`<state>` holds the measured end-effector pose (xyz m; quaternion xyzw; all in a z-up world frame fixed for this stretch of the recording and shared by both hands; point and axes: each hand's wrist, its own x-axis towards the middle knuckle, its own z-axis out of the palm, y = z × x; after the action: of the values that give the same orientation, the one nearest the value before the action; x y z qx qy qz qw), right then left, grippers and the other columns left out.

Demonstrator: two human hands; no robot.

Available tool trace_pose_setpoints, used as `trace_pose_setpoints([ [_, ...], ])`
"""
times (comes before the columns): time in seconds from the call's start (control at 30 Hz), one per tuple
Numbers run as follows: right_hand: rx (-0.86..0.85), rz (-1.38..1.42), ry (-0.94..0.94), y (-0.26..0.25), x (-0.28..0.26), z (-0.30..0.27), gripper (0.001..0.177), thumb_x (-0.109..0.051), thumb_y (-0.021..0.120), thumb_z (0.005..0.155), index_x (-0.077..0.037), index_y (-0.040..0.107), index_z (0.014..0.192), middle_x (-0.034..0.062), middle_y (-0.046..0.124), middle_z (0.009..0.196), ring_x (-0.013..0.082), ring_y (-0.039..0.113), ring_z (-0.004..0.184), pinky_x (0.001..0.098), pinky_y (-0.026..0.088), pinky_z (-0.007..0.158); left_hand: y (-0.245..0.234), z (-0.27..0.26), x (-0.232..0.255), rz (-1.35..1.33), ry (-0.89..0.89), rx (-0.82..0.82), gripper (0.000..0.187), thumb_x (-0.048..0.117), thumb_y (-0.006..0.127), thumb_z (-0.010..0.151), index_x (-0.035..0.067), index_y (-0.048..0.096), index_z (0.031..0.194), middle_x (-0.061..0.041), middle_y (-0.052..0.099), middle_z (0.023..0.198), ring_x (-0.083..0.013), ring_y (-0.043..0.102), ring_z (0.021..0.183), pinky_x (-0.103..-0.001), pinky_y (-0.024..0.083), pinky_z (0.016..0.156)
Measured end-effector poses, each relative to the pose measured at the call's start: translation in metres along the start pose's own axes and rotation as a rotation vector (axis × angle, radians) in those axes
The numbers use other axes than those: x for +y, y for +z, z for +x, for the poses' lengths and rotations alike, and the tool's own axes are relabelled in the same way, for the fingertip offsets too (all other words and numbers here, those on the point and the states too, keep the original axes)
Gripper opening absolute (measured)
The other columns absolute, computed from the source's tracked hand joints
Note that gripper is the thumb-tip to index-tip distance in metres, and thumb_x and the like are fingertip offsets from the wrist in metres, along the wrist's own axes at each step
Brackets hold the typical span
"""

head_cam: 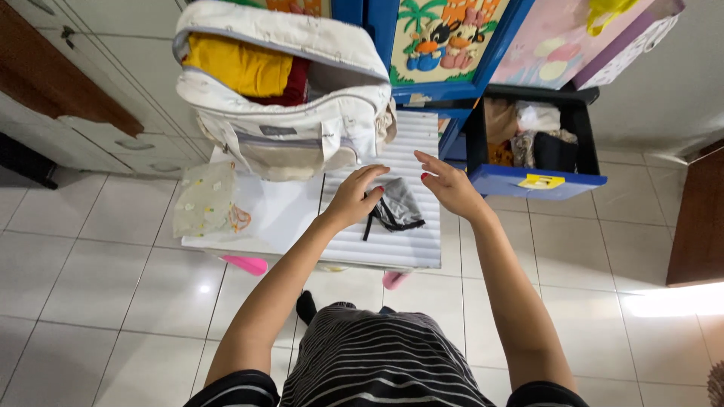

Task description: Packing clothes into a diaper bag or travel bag.

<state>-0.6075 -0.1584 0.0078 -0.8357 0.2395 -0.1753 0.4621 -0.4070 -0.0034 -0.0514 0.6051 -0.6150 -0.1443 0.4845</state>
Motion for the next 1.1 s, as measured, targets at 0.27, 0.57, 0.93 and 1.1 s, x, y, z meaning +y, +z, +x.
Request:
trace_pose_setpoints([
  [0.27,-0.014,0.023,0.006,0.019,0.060,-0.012,0.046,-0.008,0.054,0.103,-0.010,0.053,0.149,0.0146,0.063,0.144,0.0203,0.063,0.125,0.0346,0.050,0.105,0.035,-0.026,-0.040,-0.131,-0.240,0.006,0.043,0.016,0.065,0.094,0.007,0.059,0.135,-0.012,0.065,0.130,-0.0274,0.064,0.113,-0.038,0.051,0.098],
  [0.57,-0.020,-0.008,0.090,0.044,0.105,-0.027,0.046,-0.009,0.057,0.100,-0.012,0.056,0.146,0.0124,0.065,0.140,0.0211,0.066,0.120,0.0343,0.054,0.101,0.087,-0.055,-0.100,-0.283,-0.421,0.103,0.055,0.017,0.069,0.091,0.007,0.051,0.142,-0.012,0.064,0.129,-0.0232,0.063,0.112,-0.037,0.054,0.090],
  [0.93,-0.028,-0.231,-0.082,0.075,0.149,-0.025,0.045,-0.015,0.066,0.098,-0.014,0.060,0.143,0.0154,0.062,0.144,0.0359,0.065,0.124,0.0403,0.053,0.098,0.121,-0.067,-0.134,-0.641,-0.900,0.115,0.098,0.024,0.068,0.086,0.013,0.003,0.159,-0.017,0.050,0.150,-0.0242,0.055,0.127,-0.037,0.045,0.103],
  [1.1,-0.081,-0.240,0.033,0.090,0.141,-0.016,0.052,-0.013,0.066,0.090,-0.012,0.059,0.141,0.0179,0.054,0.151,0.0355,0.069,0.112,0.0383,0.056,0.092,0.146,-0.081,-0.170,-0.726,-0.904,0.189,0.094,0.027,0.067,0.092,0.009,0.005,0.161,-0.015,0.044,0.158,-0.0245,0.047,0.140,-0.040,0.036,0.113],
])
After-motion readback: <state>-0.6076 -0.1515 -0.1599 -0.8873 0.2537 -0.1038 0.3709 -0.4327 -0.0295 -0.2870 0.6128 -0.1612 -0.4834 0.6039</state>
